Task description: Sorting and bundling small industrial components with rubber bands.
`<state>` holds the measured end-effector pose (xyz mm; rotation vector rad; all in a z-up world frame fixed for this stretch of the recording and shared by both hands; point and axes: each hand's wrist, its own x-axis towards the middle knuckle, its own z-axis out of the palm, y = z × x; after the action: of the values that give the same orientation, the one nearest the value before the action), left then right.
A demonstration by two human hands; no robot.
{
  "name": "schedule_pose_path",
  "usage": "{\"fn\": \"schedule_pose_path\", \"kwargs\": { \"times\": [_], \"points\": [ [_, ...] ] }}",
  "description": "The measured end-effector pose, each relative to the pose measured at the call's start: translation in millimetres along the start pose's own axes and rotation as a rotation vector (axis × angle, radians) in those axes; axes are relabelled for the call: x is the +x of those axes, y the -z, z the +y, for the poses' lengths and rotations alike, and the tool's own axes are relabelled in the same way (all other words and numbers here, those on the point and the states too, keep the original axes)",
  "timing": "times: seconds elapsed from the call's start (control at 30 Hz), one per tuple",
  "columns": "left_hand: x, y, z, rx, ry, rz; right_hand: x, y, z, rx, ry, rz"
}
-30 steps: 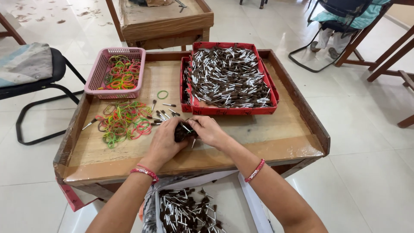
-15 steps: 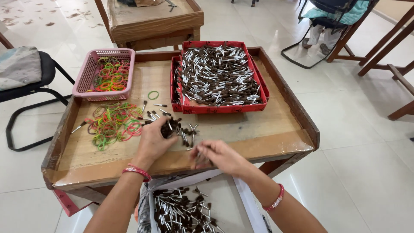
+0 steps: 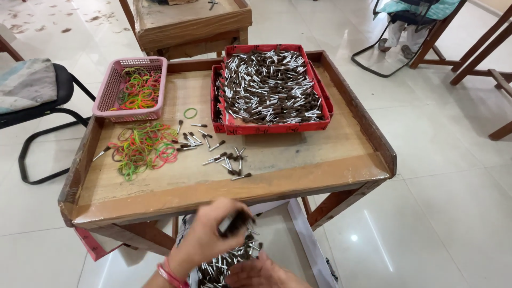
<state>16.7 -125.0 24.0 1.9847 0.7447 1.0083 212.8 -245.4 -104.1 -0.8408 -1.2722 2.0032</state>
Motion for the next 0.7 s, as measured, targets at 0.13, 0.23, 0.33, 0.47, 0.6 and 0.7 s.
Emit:
{"fn": "schedule_pose_path", "kwargs": {
  "times": [0.13, 0.23, 0.33, 0.47, 0.6, 0.7],
  "points": [
    [-43, -43, 2, 0.215, -0.223, -0.254, 0, 1, 39, 0.867, -0.148, 0.176],
    [-53, -56, 2, 0.255, -0.335, -0.329, -8, 4, 50, 1.078, -0.146, 0.349],
    [-56, -66, -9, 0.255, -0.376, -0.39, -15, 6, 40, 1.128, -0.156, 0.4],
    [-63, -74, -27, 0.282, -0.385, -0.401, -24, 2, 13, 1.096, -0.192, 0.298],
    [-63, -80, -26, 0.253, -0.375, -0.423, -29, 3, 10, 0.993, -0.255, 0.364],
    [-67, -86, -26, 0.313, -0.392, -0.489, -28, -1, 1, 0.916, -0.292, 0.473]
  ]
}}
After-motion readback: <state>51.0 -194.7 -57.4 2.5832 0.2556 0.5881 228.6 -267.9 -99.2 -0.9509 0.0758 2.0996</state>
